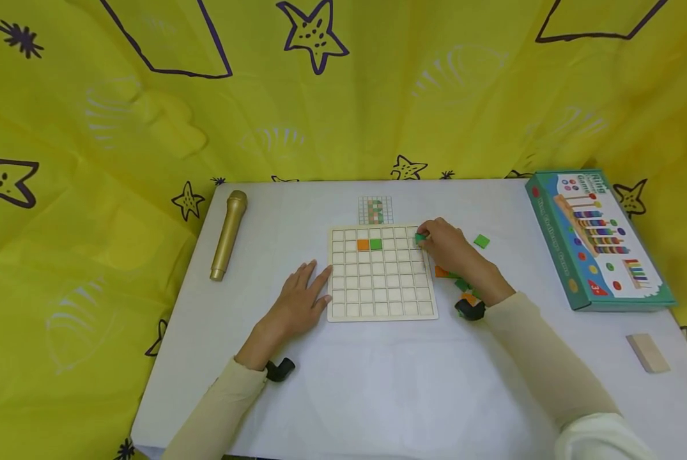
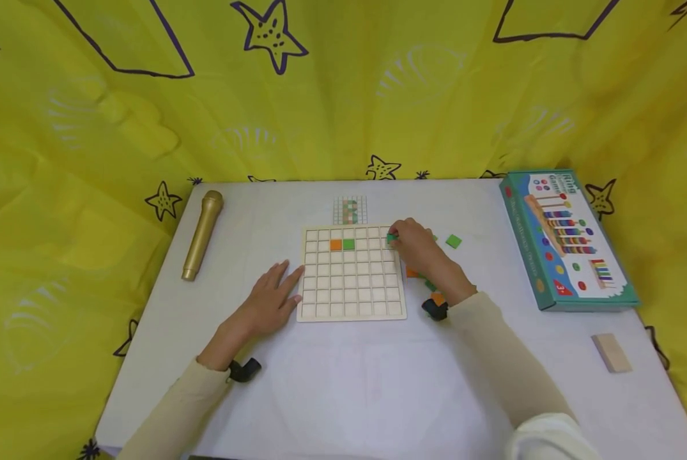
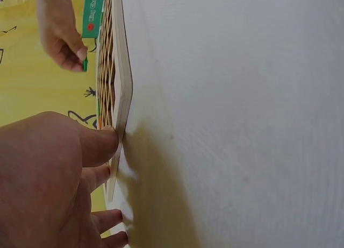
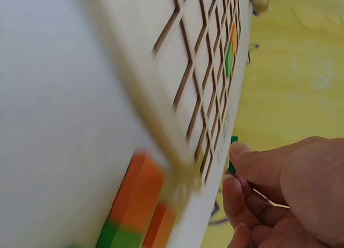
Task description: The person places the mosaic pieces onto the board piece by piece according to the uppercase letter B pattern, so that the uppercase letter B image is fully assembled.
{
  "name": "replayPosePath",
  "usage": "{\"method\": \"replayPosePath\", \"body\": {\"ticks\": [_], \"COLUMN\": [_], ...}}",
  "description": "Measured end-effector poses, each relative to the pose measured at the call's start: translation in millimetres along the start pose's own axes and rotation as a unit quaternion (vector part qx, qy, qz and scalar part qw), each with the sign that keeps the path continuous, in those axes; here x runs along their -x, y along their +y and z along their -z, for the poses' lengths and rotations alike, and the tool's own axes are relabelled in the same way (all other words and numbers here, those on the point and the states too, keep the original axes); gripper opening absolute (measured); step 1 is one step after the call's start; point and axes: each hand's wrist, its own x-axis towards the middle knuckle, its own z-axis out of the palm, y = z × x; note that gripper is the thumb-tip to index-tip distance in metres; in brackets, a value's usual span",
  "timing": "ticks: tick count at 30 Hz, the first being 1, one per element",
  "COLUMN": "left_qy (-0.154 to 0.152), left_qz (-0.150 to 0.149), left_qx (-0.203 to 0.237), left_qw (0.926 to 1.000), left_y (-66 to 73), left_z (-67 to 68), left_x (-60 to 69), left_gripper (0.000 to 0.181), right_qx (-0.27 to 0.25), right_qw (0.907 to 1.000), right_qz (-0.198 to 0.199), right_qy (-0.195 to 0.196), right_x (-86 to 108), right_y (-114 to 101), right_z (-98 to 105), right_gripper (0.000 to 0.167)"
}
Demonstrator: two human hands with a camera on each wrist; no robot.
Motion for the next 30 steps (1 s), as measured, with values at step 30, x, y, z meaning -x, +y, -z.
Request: {"method": "replayPosePath", "body": {"ticks": [30], "left_qy": [-0.015], "left_qz": [0.0], "left_qx": [-0.01], "left_qw": [0.9998], "left_y": [-1.5], "left_z": [1.2], "left_x": [-2.4], "left_gripper": [0.064], "right_qx": [0.075], "right_qw": [0.9947], "right_qz": [0.071], "right_qy": [0.009], "right_x": [-27.3], "right_y": [-35], "right_z": [-38], "right_gripper": [0.021]}}
